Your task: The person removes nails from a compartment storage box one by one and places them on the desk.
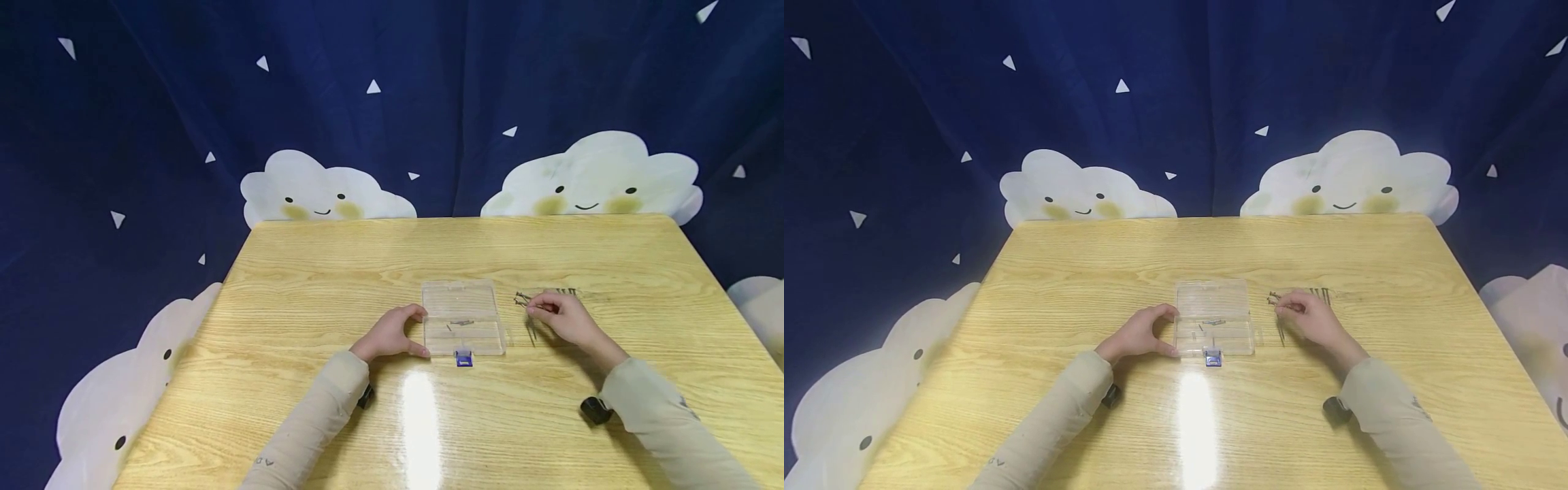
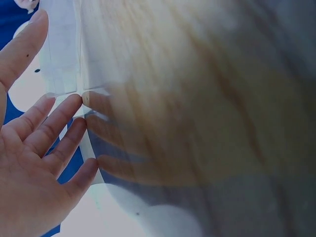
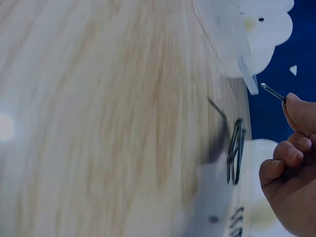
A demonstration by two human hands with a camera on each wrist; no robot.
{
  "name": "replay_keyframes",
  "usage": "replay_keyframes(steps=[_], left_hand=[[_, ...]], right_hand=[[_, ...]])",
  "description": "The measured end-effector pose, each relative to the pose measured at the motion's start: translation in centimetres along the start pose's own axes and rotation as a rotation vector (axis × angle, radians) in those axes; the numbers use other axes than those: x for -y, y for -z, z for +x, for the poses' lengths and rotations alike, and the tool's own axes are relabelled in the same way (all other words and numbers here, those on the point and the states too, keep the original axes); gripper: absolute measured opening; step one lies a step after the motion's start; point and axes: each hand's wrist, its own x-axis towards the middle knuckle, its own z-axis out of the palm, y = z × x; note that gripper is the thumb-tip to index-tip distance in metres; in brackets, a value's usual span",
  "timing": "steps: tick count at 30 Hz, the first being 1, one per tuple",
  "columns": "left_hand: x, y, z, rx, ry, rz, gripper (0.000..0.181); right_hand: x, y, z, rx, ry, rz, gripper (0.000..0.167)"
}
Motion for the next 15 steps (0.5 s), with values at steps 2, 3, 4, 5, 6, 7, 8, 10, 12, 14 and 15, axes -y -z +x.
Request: replay_keyframes(steps=[2, 3, 4, 5, 6, 7, 8, 10, 12, 14, 15], left_hand=[[0.0, 0.0, 0.0, -0.001, -0.002, -0.001, 0.070], [0.0, 0.0, 0.0, -0.002, -0.003, -0.001, 0.070], [0.0, 0.0, 0.0, -0.003, -0.003, 0.000, 0.070], [0.0, 0.0, 0.0, -0.004, -0.003, 0.001, 0.070], [0.0, 0.0, 0.0, -0.004, -0.003, 0.001, 0.070], [0.0, 0.0, 0.0, -0.004, -0.002, -0.002, 0.070], [0.0, 0.0, 0.0, -0.004, -0.003, -0.005, 0.070], [0.0, 0.0, 0.0, -0.004, -0.002, -0.010, 0.070], [0.0, -0.1, 0.0, -0.006, -0.001, -0.013, 0.070], [0.0, -0.1, 0.0, -0.008, 0.000, -0.008, 0.070], [0.0, -0.1, 0.0, -0.009, 0.000, -0.004, 0.070]], right_hand=[[-0.2, 0.5, -0.1, -0.005, -0.016, -0.003, 0.010], [-0.3, 0.7, -0.2, -0.005, -0.021, -0.002, 0.010], [-0.4, 1.0, -0.2, -0.005, -0.028, 0.002, 0.011], [-0.5, 1.2, -0.2, -0.005, -0.035, 0.001, 0.011], [-0.6, 1.5, -0.3, -0.007, -0.035, 0.001, 0.012], [-0.7, 1.7, -0.3, -0.010, -0.037, -0.005, 0.012], [-0.9, 2.0, -0.3, -0.016, -0.038, -0.015, 0.011], [-1.2, 2.4, -0.3, -0.032, -0.040, -0.034, 0.011], [-1.5, 2.9, -0.3, -0.054, -0.045, -0.052, 0.011], [-1.7, 3.3, -0.3, -0.074, -0.054, -0.067, 0.011], [-1.8, 3.5, -0.3, -0.081, -0.060, -0.070, 0.012]])
